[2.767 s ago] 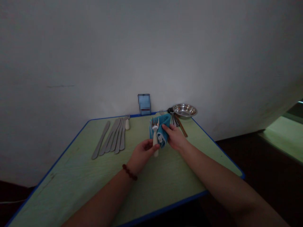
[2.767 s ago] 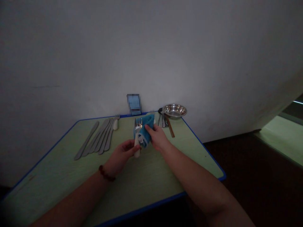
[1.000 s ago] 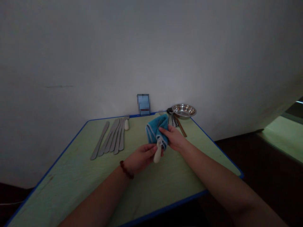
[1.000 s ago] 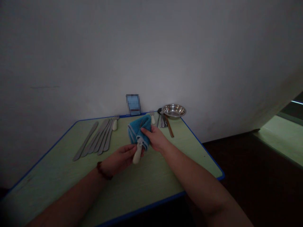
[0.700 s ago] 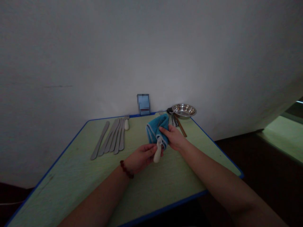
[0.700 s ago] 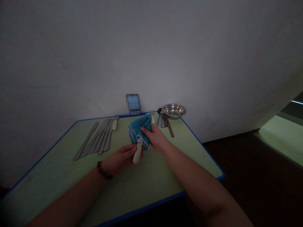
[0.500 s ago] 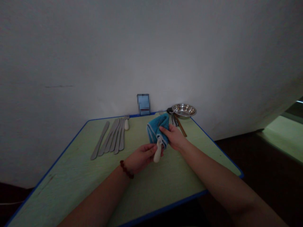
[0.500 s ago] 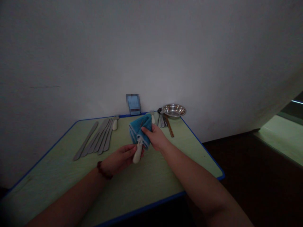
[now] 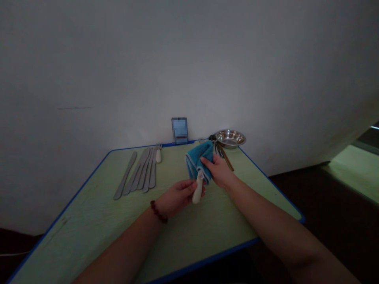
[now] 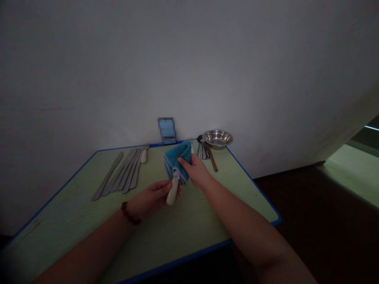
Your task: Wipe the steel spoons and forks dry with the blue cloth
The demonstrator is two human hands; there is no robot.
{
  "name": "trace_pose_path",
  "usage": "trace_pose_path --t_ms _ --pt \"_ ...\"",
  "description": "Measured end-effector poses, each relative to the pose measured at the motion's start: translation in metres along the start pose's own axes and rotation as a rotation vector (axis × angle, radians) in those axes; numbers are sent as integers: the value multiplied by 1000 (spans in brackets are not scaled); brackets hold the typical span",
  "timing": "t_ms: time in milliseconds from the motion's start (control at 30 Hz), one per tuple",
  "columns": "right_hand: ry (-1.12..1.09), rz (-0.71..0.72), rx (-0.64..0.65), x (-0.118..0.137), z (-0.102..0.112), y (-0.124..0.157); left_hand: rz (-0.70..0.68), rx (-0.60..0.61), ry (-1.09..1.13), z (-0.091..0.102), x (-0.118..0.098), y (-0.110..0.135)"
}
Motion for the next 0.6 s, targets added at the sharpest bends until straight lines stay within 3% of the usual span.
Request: trace_pose_path --t_ms 600 --pt "143 76 -4 10 4 -2 14 -26 24 2 2 1"
Point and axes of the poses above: each hand's wrist, its own y-axis away from the middle knuckle, its own z-axis out of the back of the hand, x = y × z, the point moved 8 cm from there along -y, towards the middle knuckle, and after that the axes turned 12 degrees about x, right-handed, at the moved point
